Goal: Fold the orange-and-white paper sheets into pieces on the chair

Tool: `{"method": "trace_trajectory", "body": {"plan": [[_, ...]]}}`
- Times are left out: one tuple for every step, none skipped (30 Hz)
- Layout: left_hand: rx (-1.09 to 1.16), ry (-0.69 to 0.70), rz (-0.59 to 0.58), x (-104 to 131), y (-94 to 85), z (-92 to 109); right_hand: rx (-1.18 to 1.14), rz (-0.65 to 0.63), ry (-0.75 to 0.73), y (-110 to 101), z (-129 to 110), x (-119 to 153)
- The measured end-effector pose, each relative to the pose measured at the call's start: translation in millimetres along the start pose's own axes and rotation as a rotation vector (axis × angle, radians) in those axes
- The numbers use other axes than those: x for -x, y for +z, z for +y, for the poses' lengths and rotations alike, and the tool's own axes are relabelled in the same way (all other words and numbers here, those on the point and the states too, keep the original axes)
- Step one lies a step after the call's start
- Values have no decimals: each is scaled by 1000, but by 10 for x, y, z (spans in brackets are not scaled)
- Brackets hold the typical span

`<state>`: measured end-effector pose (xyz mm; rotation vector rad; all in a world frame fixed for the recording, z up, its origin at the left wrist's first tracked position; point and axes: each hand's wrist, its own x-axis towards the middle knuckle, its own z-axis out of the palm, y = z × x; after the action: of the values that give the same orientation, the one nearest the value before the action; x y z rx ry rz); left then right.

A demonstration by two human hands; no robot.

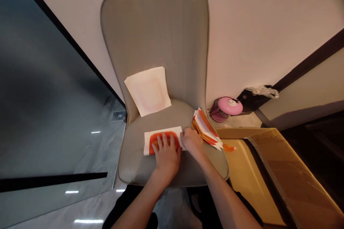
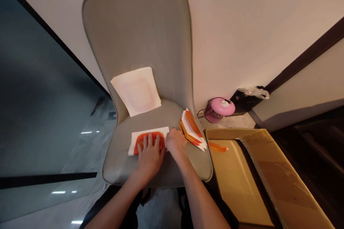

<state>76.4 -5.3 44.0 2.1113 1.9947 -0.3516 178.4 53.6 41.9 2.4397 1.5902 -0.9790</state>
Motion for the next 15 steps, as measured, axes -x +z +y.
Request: {"method": "trace_trajectory", "body": {"plan": [[3, -4, 2, -4, 15, 0, 10, 9, -10, 2, 5, 6], [3, -5, 9, -7, 29, -1, 19, 17, -16, 4, 9, 10], [3, -4, 18, -8, 40, -2, 26, 20, -19, 6, 12, 12], [2, -3, 27, -9, 49, -4, 29, 21, -23, 9, 16, 12], [2, -3, 37, -8, 54, -8, 29, 26, -29, 13, 20, 8], [1, -2, 46, -7, 56, -12, 29, 32, -35, 19, 26, 2], [2, 1, 52, -6, 55, -16, 27, 37, -40, 27, 33, -8], [5, 4, 56, -3, 53, -20, 25, 42, -42, 36, 42, -19], [7, 9, 57, 0, 50, -23, 24, 46, -43, 46, 51, -32], [10, 15, 59, 4, 46, -25, 24, 49, -43, 57, 60, -45], [11, 20, 60, 9, 44, -26, 26, 52, -45, 66, 68, -55], [11, 23, 62, 14, 41, -25, 28, 55, -49, 73, 74, -63], [9, 24, 64, 20, 40, -24, 31, 58, -53, 77, 78, -68], [7, 25, 66, 25, 39, -22, 35, 59, -58, 79, 81, -68], [5, 25, 65, 29, 38, -19, 37, 58, -61, 77, 81, -66]]}}
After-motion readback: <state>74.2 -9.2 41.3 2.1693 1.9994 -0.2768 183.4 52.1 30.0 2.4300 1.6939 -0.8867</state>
